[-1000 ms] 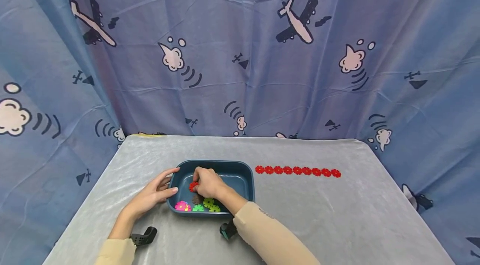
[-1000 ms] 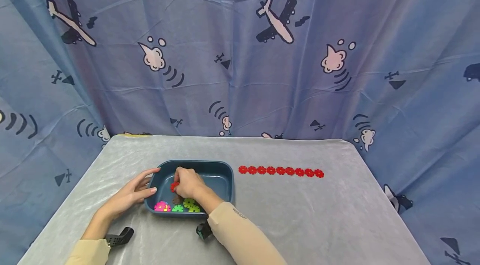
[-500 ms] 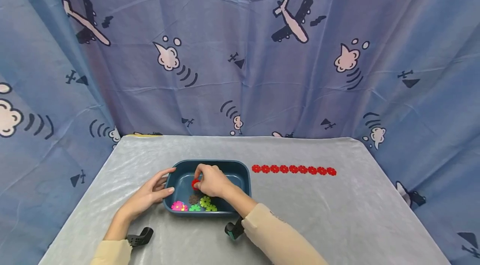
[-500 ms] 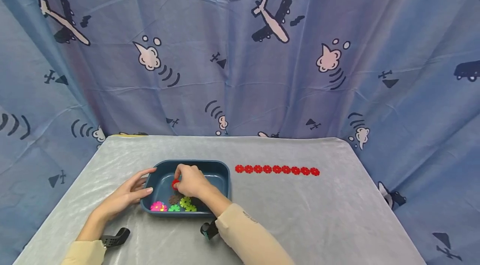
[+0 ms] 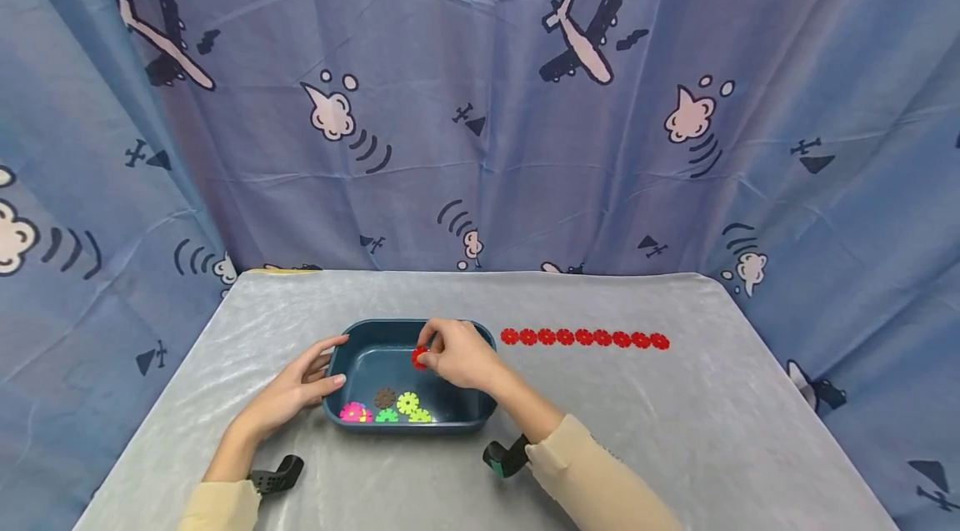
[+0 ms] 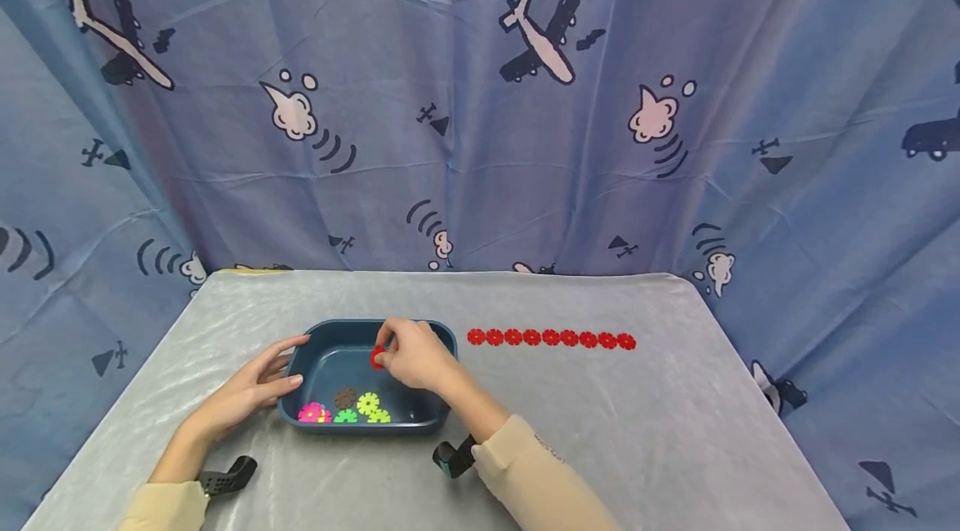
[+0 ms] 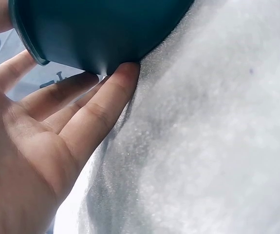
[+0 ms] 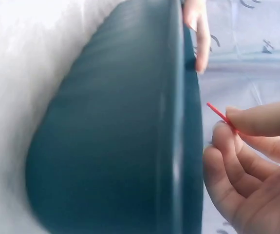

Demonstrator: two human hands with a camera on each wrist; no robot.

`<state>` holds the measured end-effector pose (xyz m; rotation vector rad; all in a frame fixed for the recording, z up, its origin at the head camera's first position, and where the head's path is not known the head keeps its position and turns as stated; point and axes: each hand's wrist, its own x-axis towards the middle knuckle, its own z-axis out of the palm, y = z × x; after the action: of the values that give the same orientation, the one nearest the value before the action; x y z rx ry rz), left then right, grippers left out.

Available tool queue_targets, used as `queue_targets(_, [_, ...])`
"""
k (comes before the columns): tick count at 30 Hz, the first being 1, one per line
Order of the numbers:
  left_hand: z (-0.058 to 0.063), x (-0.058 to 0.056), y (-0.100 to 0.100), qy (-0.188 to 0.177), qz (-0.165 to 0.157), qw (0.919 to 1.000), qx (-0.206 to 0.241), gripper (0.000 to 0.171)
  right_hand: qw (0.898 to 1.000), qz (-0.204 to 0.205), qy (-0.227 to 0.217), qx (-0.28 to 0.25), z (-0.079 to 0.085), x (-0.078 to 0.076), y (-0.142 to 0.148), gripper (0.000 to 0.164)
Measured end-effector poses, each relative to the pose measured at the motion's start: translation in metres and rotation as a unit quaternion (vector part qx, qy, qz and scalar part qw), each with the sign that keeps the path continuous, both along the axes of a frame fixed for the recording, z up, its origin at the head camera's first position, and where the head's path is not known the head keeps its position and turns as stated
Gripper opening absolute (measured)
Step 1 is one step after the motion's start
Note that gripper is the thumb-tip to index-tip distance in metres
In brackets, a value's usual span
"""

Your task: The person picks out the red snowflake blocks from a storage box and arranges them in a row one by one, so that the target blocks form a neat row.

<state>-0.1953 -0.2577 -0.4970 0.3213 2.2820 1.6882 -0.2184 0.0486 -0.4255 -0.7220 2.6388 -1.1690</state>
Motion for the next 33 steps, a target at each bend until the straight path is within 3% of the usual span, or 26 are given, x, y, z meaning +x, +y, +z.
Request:
queue_targets(14, [0.0, 0.001, 0.0, 0.005, -0.005, 1.0, 0.004, 0.064, 0.994, -0.093, -0.008, -0.06, 0.009, -0.004, 0.082, 0.009])
queue_targets(25, [-0.002, 0.003, 0.002, -0.006, -0.008, 0.9997, 0.021, 0.065, 0.989, -0.135, 0.041, -0.04, 0.004, -0.009, 0.167, 0.01])
queue_targets(33, [0.0, 0.003, 0.001, -0.004, -0.004, 0.9998, 0.019, 0.065, 0.98, -0.185, 0.071, -0.017, -0.003, -0.019, 0.23, 0.016])
